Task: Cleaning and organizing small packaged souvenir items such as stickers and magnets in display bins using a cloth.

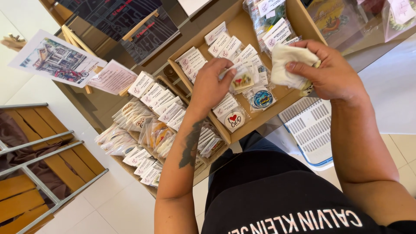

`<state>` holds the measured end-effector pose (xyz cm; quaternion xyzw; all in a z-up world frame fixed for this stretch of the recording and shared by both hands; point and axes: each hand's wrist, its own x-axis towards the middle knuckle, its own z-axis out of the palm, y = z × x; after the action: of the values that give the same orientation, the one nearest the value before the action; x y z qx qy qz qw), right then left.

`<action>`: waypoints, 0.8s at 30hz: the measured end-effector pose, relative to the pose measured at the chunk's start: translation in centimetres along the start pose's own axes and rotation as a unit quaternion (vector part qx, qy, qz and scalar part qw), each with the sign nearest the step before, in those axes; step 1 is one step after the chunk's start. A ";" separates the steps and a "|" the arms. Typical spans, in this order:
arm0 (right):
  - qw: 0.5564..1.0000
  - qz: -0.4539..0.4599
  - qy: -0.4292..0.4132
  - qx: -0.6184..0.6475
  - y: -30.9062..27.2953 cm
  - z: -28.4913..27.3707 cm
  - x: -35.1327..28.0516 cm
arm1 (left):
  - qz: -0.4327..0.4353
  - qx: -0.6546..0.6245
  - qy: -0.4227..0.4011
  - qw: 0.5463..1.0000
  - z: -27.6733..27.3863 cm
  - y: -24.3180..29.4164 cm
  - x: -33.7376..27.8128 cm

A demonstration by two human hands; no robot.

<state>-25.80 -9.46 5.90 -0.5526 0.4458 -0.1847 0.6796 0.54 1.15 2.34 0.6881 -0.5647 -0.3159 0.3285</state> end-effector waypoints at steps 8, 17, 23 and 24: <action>0.998 -0.062 0.005 -0.010 -3.5 4.8 -0.5 | -0.090 -0.130 0.033 0.987 -1.7 1.4 -1.1; 0.944 -0.200 -0.005 -0.262 -3.8 9.7 -1.2 | -0.134 -0.229 -0.004 0.964 -7.5 3.9 -6.5; 0.969 -0.134 -0.040 -0.203 -3.9 10.6 -1.5 | -0.093 -0.136 -0.055 0.985 -11.1 3.3 -12.8; 0.971 -0.122 -0.052 -0.197 -3.7 10.8 -1.4 | -0.078 -0.090 -0.077 0.990 -11.2 2.9 -13.7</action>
<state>-16.90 -3.35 9.78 -0.7347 0.3666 -0.1457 0.5519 5.67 15.23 12.08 0.6713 -0.5020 -0.4424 0.3186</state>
